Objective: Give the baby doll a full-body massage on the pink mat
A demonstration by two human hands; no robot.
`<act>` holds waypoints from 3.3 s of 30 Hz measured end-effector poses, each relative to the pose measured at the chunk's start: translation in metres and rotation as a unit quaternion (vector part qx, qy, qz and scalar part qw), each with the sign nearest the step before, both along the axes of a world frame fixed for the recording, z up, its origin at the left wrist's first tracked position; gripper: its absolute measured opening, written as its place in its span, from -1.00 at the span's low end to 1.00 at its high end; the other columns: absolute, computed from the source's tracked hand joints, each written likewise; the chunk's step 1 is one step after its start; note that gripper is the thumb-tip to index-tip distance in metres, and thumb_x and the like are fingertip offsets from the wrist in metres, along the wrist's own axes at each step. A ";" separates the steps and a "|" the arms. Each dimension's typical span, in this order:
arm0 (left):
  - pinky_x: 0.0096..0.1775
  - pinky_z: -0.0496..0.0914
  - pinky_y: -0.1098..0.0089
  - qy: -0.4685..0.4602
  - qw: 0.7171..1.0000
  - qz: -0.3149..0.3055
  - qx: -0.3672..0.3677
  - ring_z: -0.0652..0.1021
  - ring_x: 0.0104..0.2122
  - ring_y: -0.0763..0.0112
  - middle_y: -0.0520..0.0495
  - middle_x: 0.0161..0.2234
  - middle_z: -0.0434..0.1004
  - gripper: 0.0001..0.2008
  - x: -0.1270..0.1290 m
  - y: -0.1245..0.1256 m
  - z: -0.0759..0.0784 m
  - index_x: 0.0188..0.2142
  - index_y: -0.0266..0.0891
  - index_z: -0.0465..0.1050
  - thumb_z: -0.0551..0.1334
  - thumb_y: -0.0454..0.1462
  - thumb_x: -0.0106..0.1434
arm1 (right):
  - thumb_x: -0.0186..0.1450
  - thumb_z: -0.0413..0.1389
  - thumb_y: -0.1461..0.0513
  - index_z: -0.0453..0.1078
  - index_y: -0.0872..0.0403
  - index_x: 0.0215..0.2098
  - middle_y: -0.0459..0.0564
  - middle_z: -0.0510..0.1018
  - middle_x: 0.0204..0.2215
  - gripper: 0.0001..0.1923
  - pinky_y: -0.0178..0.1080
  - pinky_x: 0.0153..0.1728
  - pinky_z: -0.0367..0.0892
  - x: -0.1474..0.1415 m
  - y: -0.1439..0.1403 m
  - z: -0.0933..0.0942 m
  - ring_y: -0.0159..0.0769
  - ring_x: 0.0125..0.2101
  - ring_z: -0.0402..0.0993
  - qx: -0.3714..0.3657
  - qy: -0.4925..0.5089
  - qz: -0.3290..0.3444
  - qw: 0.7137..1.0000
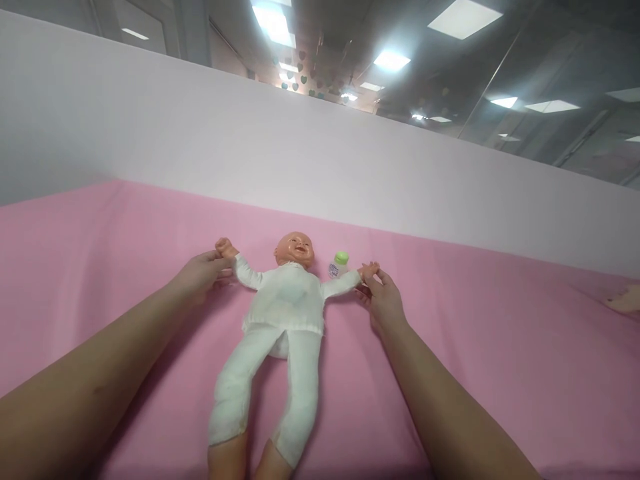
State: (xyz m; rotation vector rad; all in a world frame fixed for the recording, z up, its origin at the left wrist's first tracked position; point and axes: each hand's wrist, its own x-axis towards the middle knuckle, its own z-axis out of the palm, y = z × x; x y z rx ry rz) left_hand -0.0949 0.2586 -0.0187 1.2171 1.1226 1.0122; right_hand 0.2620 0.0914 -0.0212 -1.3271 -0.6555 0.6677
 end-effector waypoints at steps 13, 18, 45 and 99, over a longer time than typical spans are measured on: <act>-0.13 0.56 0.22 0.007 0.995 -0.097 0.026 0.66 -0.24 0.16 -0.15 -0.24 0.65 -0.58 0.005 -0.015 0.012 -0.18 -0.24 0.50 0.46 -0.08 0.03 | 0.20 0.35 0.10 0.24 -0.06 0.20 0.08 0.63 -0.09 -0.34 -0.05 -0.24 0.62 0.003 -0.001 -0.003 -0.14 -0.24 0.64 -0.046 -0.013 0.013 0.999; -0.12 0.52 0.24 0.143 0.954 -0.144 0.220 0.63 -0.16 0.16 -0.07 -0.13 0.65 -0.58 0.017 -0.040 0.020 -0.01 -0.13 0.52 0.34 -0.02 0.19 | 0.20 0.33 0.12 0.25 -0.03 0.25 0.12 0.53 0.13 -0.31 -0.02 -0.04 0.55 -0.030 -0.013 0.009 -0.12 -0.06 0.59 0.055 -0.211 0.034 0.975; -0.16 0.57 0.24 0.052 0.989 -0.039 0.130 0.65 -0.17 0.13 -0.10 -0.17 0.65 -0.63 0.014 -0.018 0.009 -0.14 -0.19 0.55 0.38 -0.10 0.07 | 0.22 0.30 0.03 0.33 -0.04 0.21 0.03 0.62 -0.04 -0.37 -0.14 -0.15 0.53 -0.011 0.000 0.001 -0.18 -0.12 0.58 0.046 -0.102 0.002 0.994; -0.12 0.51 0.13 0.190 0.964 0.123 0.143 0.61 -0.08 0.03 -0.22 0.02 0.56 -0.36 -0.008 -0.005 0.003 0.20 -0.16 0.30 0.32 -0.08 0.14 | 0.18 0.32 0.07 0.22 -0.02 0.22 0.12 0.55 0.05 -0.29 -0.13 -0.30 0.62 0.015 0.007 -0.022 -0.16 -0.22 0.61 -0.028 -0.090 0.011 0.996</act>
